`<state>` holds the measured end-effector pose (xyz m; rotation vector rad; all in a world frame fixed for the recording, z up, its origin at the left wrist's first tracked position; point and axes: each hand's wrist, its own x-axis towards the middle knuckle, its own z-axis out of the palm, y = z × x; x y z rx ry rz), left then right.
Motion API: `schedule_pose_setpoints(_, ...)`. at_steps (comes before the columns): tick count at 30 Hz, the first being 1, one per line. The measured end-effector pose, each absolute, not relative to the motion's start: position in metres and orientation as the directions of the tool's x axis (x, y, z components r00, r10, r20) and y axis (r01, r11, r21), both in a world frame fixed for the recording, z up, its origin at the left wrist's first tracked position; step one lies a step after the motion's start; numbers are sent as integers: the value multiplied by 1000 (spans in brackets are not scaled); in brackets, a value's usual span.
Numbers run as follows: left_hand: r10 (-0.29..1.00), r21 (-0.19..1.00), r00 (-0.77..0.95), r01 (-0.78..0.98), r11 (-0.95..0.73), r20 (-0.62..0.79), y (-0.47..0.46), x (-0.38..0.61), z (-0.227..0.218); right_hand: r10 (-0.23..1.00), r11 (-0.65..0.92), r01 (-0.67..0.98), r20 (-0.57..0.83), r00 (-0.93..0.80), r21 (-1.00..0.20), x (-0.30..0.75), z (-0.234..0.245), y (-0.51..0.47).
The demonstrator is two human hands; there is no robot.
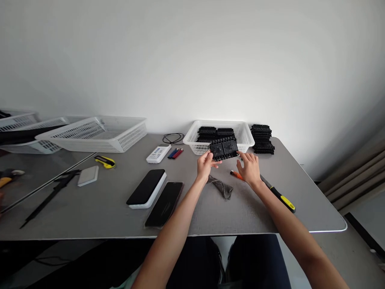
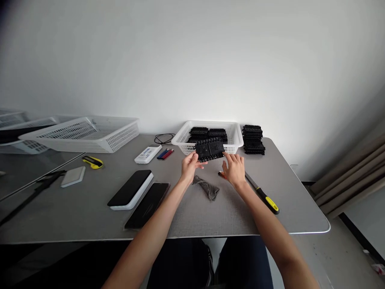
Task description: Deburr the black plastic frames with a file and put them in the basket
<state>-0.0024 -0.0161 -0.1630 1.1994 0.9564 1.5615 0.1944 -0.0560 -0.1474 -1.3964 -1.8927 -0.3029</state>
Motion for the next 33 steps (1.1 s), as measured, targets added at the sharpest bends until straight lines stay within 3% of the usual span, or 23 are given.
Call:
schedule_pose_setpoints(6,950,938,-163,-183,-294,266,-13,-6,-177,881,274,902,462,-97,-333,198,-150,-55)
schedule_pose_setpoints(13,946,927,-115,-198,-320,302,-19,-1,-175,963,210,971,194,-186,-115,196,-159,-56)
schedule_pose_setpoints(24,943,919,-112,-215,-331,313,-22,2,-176,972,151,977,204,-118,-150,196,-163,-50)
schedule_pose_setpoints(29,945,915,-125,-241,-324,302,-24,2,-175,953,-16,966,287,93,-258,208,-158,-45)
schedule_pose_setpoints(31,950,917,-118,-251,-311,290,-26,2,-175,924,1,891,340,172,-454,213,-156,-43)
schedule_pose_setpoints(33,954,920,-105,-254,-299,281,-28,3,-175,903,159,647,375,210,-745,216,-156,-42)
